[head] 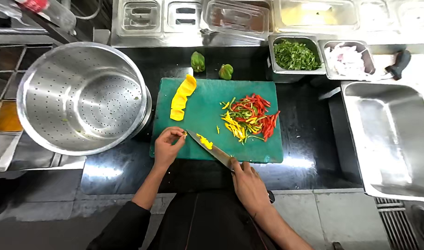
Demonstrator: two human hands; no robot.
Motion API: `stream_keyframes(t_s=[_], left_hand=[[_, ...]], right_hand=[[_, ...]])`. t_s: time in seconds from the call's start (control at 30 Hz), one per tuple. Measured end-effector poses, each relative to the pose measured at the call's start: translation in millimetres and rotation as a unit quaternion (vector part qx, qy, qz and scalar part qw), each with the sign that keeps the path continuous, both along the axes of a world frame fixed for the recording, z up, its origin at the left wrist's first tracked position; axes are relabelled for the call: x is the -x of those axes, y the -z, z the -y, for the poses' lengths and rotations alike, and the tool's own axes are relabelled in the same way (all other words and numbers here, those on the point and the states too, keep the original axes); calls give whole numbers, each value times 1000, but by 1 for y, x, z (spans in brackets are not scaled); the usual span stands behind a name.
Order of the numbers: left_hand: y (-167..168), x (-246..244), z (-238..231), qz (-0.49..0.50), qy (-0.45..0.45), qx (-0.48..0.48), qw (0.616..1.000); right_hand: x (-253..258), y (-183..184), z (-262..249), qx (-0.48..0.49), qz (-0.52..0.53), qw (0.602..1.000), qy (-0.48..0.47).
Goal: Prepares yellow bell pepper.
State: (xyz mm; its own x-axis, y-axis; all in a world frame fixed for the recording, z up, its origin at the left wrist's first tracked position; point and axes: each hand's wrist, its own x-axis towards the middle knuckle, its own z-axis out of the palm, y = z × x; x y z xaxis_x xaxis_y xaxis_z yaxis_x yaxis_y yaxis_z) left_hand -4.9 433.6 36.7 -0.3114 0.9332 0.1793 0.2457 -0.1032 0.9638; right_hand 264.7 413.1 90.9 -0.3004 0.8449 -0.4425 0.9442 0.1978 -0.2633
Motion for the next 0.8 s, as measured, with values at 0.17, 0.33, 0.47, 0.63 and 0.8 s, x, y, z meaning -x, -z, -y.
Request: stream_keyframes(t_s=[0.17,0.33,0.47,0.63,0.8], left_hand=[[-7,6,4,102,-48,11,994],[-30,25,29,148,-135,40,979],[-36,62,75,123,-270,19,955],[-12,131,195,76,-469,11,880],[-119,77,224,171,-753,219,596]], right_hand=[[-18,0,-17,59,-104,992,47],[-51,-7,-60,141,-248,934,217],[-61,-14,-73,199,-382,863,264],[-53,-7,-72,331,-449,773,303],[-41,-9,-69,414,-471,707,328]])
